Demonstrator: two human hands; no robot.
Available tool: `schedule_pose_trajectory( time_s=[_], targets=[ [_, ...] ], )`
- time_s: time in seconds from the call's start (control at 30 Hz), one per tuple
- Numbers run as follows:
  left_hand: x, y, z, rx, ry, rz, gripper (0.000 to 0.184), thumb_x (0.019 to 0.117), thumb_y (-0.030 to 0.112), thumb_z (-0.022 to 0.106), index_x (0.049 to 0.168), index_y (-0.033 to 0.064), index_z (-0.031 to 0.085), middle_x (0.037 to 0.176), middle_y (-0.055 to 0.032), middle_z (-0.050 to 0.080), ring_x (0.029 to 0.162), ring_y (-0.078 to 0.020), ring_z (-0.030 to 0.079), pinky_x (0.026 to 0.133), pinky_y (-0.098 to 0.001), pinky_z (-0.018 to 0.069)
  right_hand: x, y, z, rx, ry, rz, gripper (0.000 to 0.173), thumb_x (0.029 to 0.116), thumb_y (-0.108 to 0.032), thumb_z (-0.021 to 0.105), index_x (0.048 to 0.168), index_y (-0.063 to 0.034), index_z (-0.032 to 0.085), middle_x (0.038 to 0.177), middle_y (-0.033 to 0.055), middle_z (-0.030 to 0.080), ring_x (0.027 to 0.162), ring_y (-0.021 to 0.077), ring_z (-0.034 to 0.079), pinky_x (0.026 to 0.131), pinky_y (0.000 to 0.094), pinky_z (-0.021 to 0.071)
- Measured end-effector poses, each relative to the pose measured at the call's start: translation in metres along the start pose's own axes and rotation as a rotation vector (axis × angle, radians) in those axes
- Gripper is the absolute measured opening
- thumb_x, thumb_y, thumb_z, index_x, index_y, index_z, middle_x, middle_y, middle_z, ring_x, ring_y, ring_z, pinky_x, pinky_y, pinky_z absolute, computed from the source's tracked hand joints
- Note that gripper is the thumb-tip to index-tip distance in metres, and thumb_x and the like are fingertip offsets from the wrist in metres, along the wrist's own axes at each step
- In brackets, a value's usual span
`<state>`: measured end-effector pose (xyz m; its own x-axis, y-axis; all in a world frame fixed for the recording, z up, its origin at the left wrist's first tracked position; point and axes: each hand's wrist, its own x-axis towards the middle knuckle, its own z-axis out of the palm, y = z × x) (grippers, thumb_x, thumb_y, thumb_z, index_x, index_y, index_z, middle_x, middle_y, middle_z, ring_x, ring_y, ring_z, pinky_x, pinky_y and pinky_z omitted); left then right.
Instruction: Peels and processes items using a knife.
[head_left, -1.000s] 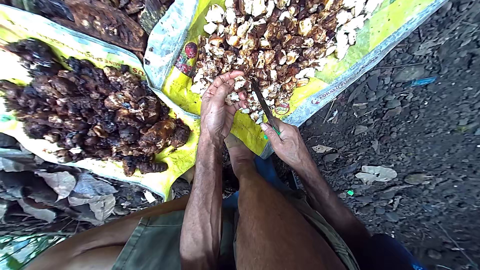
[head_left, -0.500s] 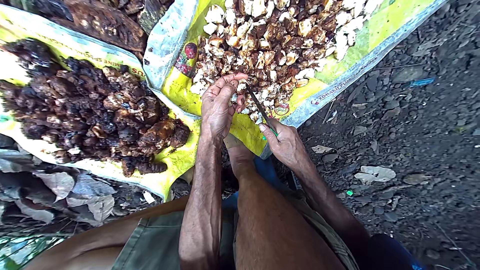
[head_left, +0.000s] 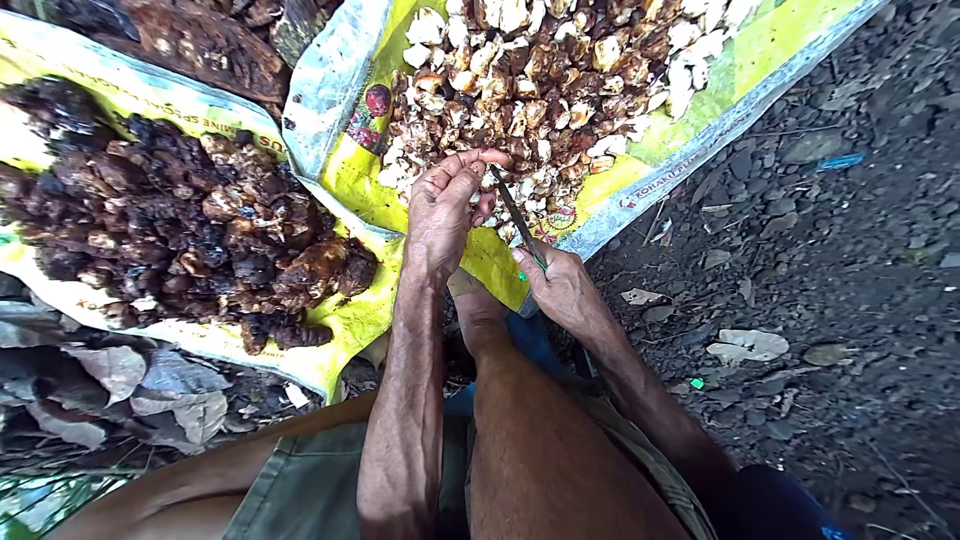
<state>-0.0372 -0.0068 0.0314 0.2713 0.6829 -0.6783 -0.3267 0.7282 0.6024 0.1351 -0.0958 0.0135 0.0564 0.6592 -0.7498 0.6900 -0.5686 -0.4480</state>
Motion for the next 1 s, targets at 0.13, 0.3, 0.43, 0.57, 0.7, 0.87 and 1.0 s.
schedule_pose_trajectory(
  time_s=[0.13, 0.3, 0.43, 0.57, 0.7, 0.87, 1.0],
  targets=[
    [0.003, -0.003, -0.004, -0.204, -0.033, -0.067, 0.030, 0.1093, 0.013, 0.037, 0.120, 0.0038, 0.064, 0.082, -0.0023, 0.056, 0.054, -0.0062, 0.046, 0.050, -0.0174, 0.0438, 0.003, 0.001, 0.001, 0.019, -0.004, -0.033, 0.037, 0.1088, -0.039, 0.048, 0.089, -0.0109, 0.061, 0.060, -0.0003, 0.046, 0.052, 0.0128, 0.048, 0.050, 0.0328, 0.0397],
    [0.020, -0.015, -0.003, -0.226, 0.006, -0.048, 0.035, 0.1103, 0.013, 0.032, 0.126, 0.0028, 0.062, 0.106, -0.0125, 0.067, 0.058, -0.0085, 0.053, 0.051, -0.0196, 0.0445, 0.002, -0.003, -0.001, -0.060, 0.064, -0.014, 0.037, 0.1087, -0.041, 0.048, 0.092, -0.0104, 0.060, 0.060, 0.0012, 0.047, 0.052, 0.0160, 0.050, 0.049, 0.0363, 0.0412],
    [0.041, -0.038, -0.004, 0.083, 0.103, 0.239, 0.037, 0.1115, 0.014, 0.033, 0.128, -0.0020, 0.063, 0.112, -0.0117, 0.068, 0.070, -0.0129, 0.062, 0.061, -0.0270, 0.0544, 0.001, -0.008, -0.002, -0.078, 0.098, -0.003, 0.036, 0.1089, -0.039, 0.048, 0.091, -0.0105, 0.059, 0.059, 0.0014, 0.046, 0.051, 0.0166, 0.049, 0.049, 0.0367, 0.0406],
    [0.030, -0.034, -0.003, 0.424, 0.107, 0.325, 0.040, 0.1060, 0.025, 0.053, 0.140, 0.0055, 0.059, 0.110, -0.0057, 0.067, 0.082, -0.0113, 0.064, 0.072, -0.0276, 0.0551, 0.000, -0.015, -0.004, -0.078, 0.072, 0.010, 0.036, 0.1092, -0.040, 0.047, 0.092, -0.0104, 0.059, 0.060, 0.0019, 0.046, 0.052, 0.0182, 0.050, 0.049, 0.0386, 0.0418],
    [0.021, -0.031, -0.004, 0.487, 0.100, 0.303, 0.038, 0.1035, 0.020, 0.060, 0.138, 0.0060, 0.060, 0.114, -0.0067, 0.067, 0.079, -0.0105, 0.062, 0.070, -0.0267, 0.0543, -0.001, -0.019, -0.002, -0.111, 0.053, 0.017, 0.036, 0.1098, -0.039, 0.045, 0.095, -0.0100, 0.060, 0.061, 0.0031, 0.049, 0.054, 0.0201, 0.054, 0.051, 0.0407, 0.0441],
    [0.033, -0.038, -0.013, 0.331, 0.007, 0.294, 0.028, 0.1031, 0.013, 0.057, 0.128, 0.0001, 0.064, 0.108, -0.0073, 0.070, 0.074, -0.0095, 0.062, 0.067, -0.0265, 0.0536, 0.001, -0.015, 0.002, -0.130, 0.032, 0.035, 0.035, 0.1102, -0.038, 0.045, 0.096, -0.0089, 0.061, 0.063, 0.0057, 0.052, 0.057, 0.0235, 0.057, 0.054, 0.0440, 0.0466],
    [0.038, -0.041, -0.013, 0.032, -0.056, 0.205, 0.024, 0.1034, 0.007, 0.054, 0.122, -0.0054, 0.062, 0.105, -0.0141, 0.069, 0.068, -0.0103, 0.057, 0.061, -0.0248, 0.0497, 0.003, -0.012, 0.004, -0.096, 0.042, 0.015, 0.035, 0.1097, -0.038, 0.046, 0.093, -0.0094, 0.060, 0.061, 0.0035, 0.049, 0.054, 0.0204, 0.053, 0.052, 0.0410, 0.0441]
  ],
)
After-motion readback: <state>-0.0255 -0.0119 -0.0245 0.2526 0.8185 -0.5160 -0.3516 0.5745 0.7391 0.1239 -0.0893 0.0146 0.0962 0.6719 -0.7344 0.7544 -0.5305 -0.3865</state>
